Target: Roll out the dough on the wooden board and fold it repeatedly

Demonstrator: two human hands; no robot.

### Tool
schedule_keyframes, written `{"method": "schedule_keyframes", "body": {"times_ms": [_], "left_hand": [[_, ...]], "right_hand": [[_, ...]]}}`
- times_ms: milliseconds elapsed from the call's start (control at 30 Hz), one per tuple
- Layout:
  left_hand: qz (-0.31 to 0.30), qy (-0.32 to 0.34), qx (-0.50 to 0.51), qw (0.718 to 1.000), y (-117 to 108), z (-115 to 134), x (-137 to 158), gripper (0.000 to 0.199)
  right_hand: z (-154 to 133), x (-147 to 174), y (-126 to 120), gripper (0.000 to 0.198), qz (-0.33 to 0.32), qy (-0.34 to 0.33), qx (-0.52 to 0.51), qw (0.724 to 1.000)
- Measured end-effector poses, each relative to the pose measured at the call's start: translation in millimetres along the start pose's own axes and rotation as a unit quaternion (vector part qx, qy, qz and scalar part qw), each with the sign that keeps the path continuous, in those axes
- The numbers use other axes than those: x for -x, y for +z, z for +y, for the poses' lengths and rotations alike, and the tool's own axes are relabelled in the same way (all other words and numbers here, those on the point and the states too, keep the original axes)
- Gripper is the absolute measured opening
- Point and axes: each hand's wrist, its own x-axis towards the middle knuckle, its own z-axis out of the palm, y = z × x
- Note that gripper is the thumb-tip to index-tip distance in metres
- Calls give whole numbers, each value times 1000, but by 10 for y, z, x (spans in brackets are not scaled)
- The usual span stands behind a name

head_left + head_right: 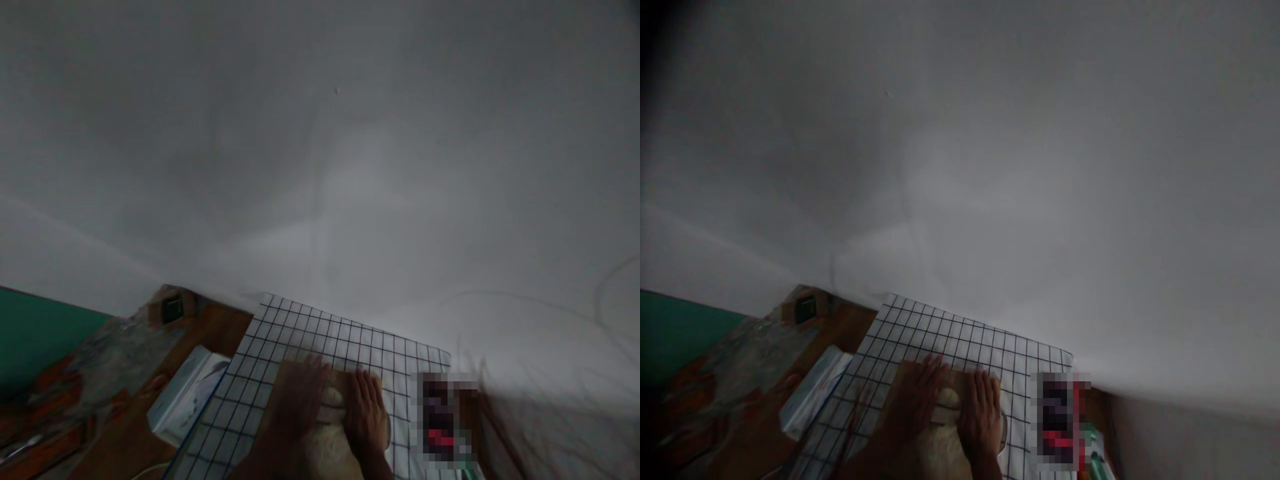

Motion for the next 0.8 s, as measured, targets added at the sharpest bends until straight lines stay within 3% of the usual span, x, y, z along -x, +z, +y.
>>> {"method": "schedule_keyframes", "body": {"times_ms": [167, 567, 800], "left_hand": [[1, -17, -31, 999, 174, 99, 206, 60], [-59, 12, -4, 998, 348, 16, 377, 65], [-35, -24, -16, 999, 255, 129, 459, 65]], "right_hand": [[29, -128, -42, 61, -25, -18, -4, 1000], [-25, 66, 31, 66, -40, 22, 18, 999], [-106, 152, -118, 65, -28, 16, 19, 999]]}}
